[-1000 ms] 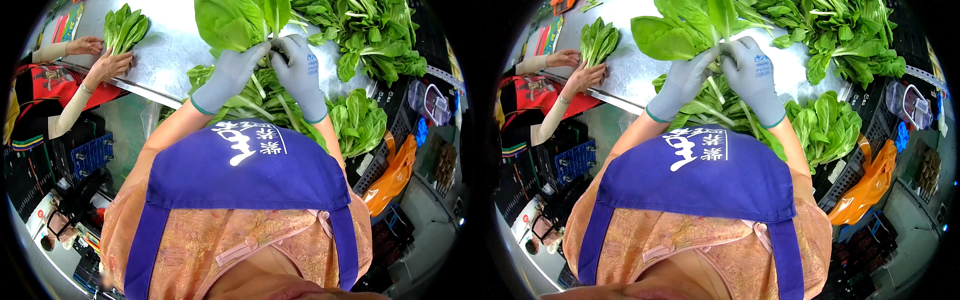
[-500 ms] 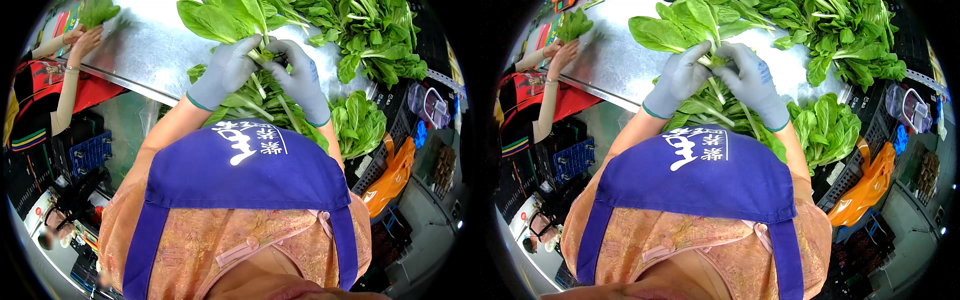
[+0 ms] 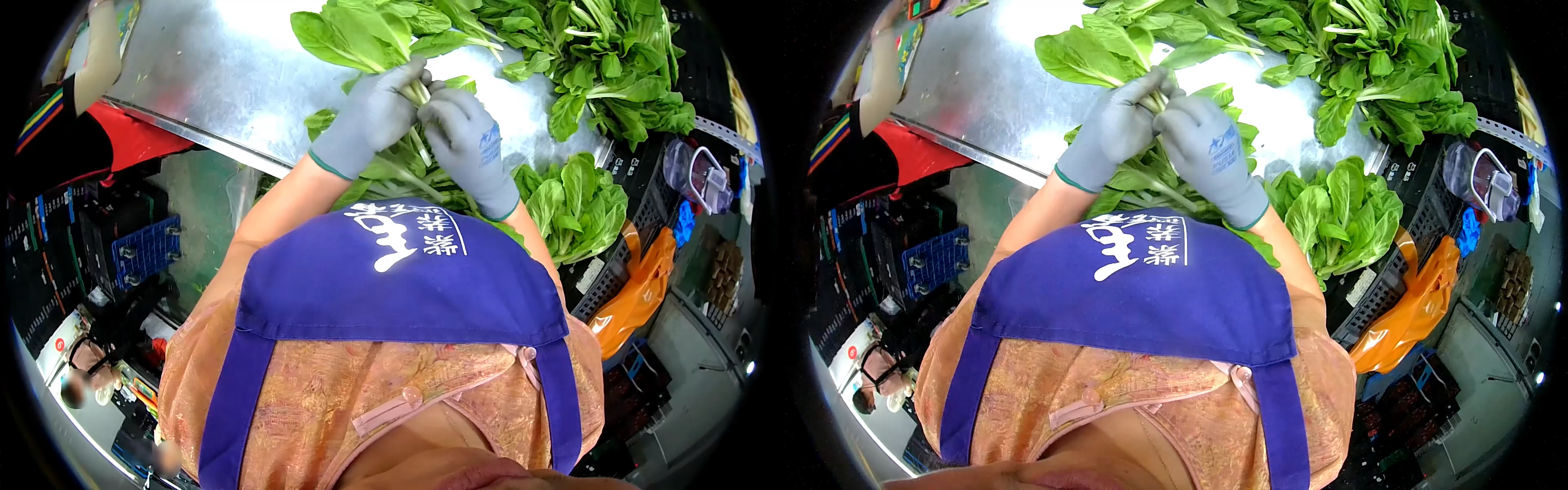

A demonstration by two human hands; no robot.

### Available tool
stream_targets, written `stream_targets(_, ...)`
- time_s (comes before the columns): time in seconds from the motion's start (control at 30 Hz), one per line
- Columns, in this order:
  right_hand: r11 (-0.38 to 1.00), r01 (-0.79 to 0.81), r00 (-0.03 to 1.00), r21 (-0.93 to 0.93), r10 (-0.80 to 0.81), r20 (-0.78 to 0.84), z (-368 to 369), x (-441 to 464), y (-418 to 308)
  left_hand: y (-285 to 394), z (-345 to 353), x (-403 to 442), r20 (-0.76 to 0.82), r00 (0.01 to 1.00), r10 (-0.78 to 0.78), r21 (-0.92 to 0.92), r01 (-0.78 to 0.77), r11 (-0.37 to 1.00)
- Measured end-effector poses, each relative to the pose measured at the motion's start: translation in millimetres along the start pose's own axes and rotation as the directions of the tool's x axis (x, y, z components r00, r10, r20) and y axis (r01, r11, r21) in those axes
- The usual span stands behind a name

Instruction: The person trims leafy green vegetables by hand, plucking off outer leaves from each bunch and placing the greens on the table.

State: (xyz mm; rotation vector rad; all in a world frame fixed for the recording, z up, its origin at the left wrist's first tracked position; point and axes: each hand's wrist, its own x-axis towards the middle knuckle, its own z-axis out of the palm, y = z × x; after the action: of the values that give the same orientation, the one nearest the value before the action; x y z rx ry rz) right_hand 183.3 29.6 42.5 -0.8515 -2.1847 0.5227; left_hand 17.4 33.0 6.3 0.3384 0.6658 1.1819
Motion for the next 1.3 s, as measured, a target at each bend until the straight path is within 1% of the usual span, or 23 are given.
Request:
stream_targets(0.03,1.000,0.014,1.000,0.021,-0.015,0.023,0,-3,-4,2,-2,1,0.014,0.999,0.050,0.077,-0.051,0.996)
stream_targets(0.1,0.994,0.019,0.993,0.108,-0.031,0.112,0,-12,-7,25,-14,8,0.005,1.000,-0.008,-0.159,0.009,0.987)
stream_targets(0.13,0.980,-0.047,0.966,0.192,-0.004,0.259,-3,-15,-7,38,-24,10,0.004,0.999,-0.036,-0.275,0.036,0.961)
stream_targets(0.2,0.924,-0.210,0.844,0.320,0.006,0.536,-12,-20,-1,53,-39,8,-0.001,1.000,0.027,-0.215,-0.026,0.976)
stream_targets(0.23,0.879,-0.257,0.803,0.400,-0.036,0.595,-19,-19,6,59,-34,2,-0.034,0.998,0.054,-0.165,-0.059,0.984)
stream_targets(0.27,0.910,-0.253,0.800,0.328,0.006,0.601,-27,-15,16,64,-33,-2,-0.066,0.994,0.082,-0.114,-0.089,0.989)
stream_targets(0.3,0.935,-0.249,0.797,0.252,0.050,0.602,-36,-8,27,63,-43,-1,0.050,0.994,0.102,-0.129,-0.095,0.987)
stream_targets(0.37,0.959,-0.280,0.830,0.042,0.219,0.514,-41,15,52,59,-38,-11,-0.013,0.979,0.202,0.221,-0.194,0.956)
stream_targets(0.4,0.943,-0.323,0.853,-0.081,0.327,0.406,-37,32,69,57,-43,-12,-0.010,0.977,0.215,0.208,-0.208,0.956)
stream_targets(0.47,0.981,-0.168,0.949,-0.100,0.188,0.252,-17,64,113,55,-47,-15,0.000,0.971,0.240,0.255,-0.233,0.938)
stream_targets(0.53,0.966,-0.148,0.958,-0.214,0.193,0.210,14,89,142,55,-40,-22,0.008,0.965,0.263,0.373,-0.247,0.895)
stream_targets(0.57,0.930,-0.168,0.946,-0.327,0.246,0.212,30,98,150,58,-32,-23,-0.015,0.981,0.192,0.205,-0.185,0.961)
stream_targets(0.67,0.781,-0.196,0.854,-0.592,0.433,0.289,60,119,141,60,-27,-28,-0.019,0.975,0.222,0.369,-0.199,0.908)
stream_targets(0.7,0.831,-0.158,0.891,-0.533,0.353,0.286,75,111,157,61,-33,-26,0.005,0.976,0.219,0.308,-0.210,0.928)
stream_targets(0.8,0.878,-0.238,0.873,-0.416,0.381,0.304,84,92,170,62,-49,-28,0.060,0.934,0.351,0.574,-0.320,0.754)
stream_targets(0.83,0.915,-0.297,0.875,-0.274,0.375,0.306,72,89,170,63,-50,-32,0.043,0.930,0.365,0.615,-0.313,0.724)
stream_targets(0.9,0.952,-0.272,0.912,-0.139,0.301,0.277,30,83,156,72,-45,-38,-0.101,0.942,0.321,0.576,-0.208,0.790)
stream_targets(1.0,0.935,-0.351,0.901,0.046,0.324,0.288,-45,83,116,76,-38,-37,-0.122,0.931,0.343,0.549,-0.224,0.805)
stream_targets(1.07,0.939,-0.321,0.928,0.125,0.286,0.238,-83,82,92,78,-29,-35,-0.041,0.914,0.403,0.620,-0.293,0.727)
stream_targets(1.1,0.975,-0.203,0.956,0.086,0.179,0.235,-96,83,90,79,-20,-31,-0.008,0.903,0.429,0.614,-0.334,0.715)
stream_targets(1.17,0.932,-0.326,0.918,0.156,0.274,0.286,-121,88,55,80,-8,-27,0.106,0.885,0.453,0.637,-0.410,0.653)
stream_targets(1.23,0.862,-0.383,0.902,0.333,0.271,0.335,-134,88,45,77,0,-22,0.166,0.878,0.449,0.681,-0.431,0.592)
stream_targets(1.3,0.855,-0.363,0.908,0.369,0.235,0.348,-137,92,34,74,14,-22,0.167,0.892,0.420,0.718,-0.402,0.569)
